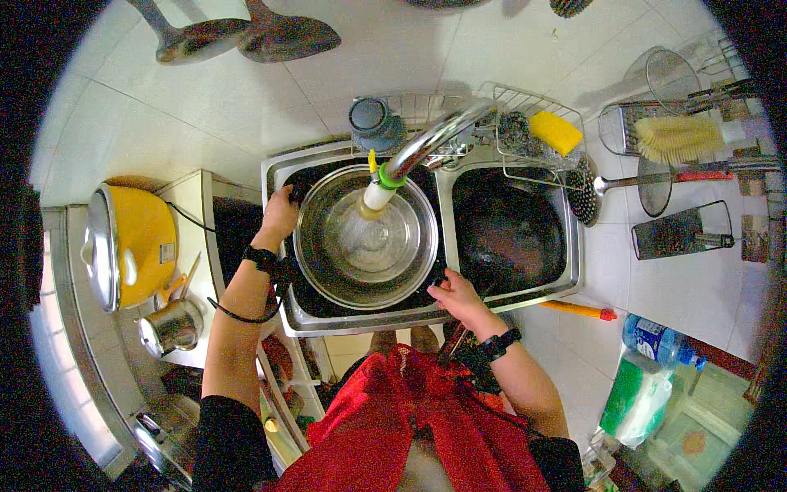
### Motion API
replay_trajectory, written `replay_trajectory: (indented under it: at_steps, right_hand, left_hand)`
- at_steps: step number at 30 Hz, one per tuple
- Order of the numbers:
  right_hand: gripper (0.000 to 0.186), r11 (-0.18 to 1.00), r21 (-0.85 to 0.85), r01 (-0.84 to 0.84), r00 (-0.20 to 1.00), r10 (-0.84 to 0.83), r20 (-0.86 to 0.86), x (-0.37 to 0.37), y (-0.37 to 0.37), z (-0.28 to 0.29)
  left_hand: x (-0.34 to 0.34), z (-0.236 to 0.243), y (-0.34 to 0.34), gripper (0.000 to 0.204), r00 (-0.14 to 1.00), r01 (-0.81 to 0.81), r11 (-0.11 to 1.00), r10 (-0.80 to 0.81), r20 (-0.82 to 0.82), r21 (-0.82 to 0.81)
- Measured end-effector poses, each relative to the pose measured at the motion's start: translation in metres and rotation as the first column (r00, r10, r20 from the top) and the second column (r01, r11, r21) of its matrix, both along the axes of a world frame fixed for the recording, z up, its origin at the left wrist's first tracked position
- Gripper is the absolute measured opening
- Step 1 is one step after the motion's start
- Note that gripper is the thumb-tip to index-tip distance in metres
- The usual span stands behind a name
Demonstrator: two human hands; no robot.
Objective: The person stirs food in a pan, washes their hands at a sink, retrieves a steamer pot and tray from a shelf, fills the pot with water, and brushes oil onto the steamer tray.
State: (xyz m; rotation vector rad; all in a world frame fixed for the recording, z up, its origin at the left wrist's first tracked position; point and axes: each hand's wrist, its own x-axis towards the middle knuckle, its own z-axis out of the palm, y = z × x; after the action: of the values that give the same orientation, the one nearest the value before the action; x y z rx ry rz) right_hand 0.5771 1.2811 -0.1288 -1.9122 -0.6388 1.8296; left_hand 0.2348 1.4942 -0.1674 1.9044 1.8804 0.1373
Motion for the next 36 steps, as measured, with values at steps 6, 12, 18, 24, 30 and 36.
replay_trajectory:
  at_steps: [6, 12, 18, 24, 30, 36]
  right_hand:
    - [0.073, 0.999, 0.0, 0.048, 0.998, -0.048, -0.049, -0.002, 0.01, -0.001]
    - [0.061, 0.997, 0.003, 0.078, 0.988, -0.077, -0.137, 0.013, 0.003, 0.004]
    - [0.05, 0.986, 0.062, -0.156, 0.987, 0.157, -0.02, 0.006, -0.003, 0.022]
    - [0.039, 0.965, 0.156, -0.212, 0.965, 0.232, -0.124, -0.002, -0.001, 0.038]
    - [0.035, 0.883, 0.248, -0.399, 0.914, 0.406, 0.027, -0.022, -0.003, 0.061]
    - [0.031, 0.785, 0.317, -0.532, 0.845, 0.515, 0.145, -0.059, -0.03, 0.097]
  left_hand:
    - [0.002, 0.009, -0.02, 0.055, 1.0, -0.028, 0.98, 0.026, -0.014, -0.195]
    - [0.028, 0.034, -0.084, 0.033, 0.973, -0.196, 0.966, 0.17, 0.157, 0.169]
    - [0.012, 0.051, -0.222, 0.051, 0.812, -0.467, 0.88, 0.391, 0.434, 0.082]
    - [0.012, 0.074, -0.327, 0.022, 0.881, -0.376, 0.917, 0.398, 0.256, -0.132]
    - [0.006, 0.082, -0.394, 0.017, 0.927, -0.291, 0.914, 0.342, 0.154, -0.282]
    - [-0.004, 0.077, -0.458, 0.025, 0.831, -0.454, 0.887, 0.455, 0.319, -0.082]
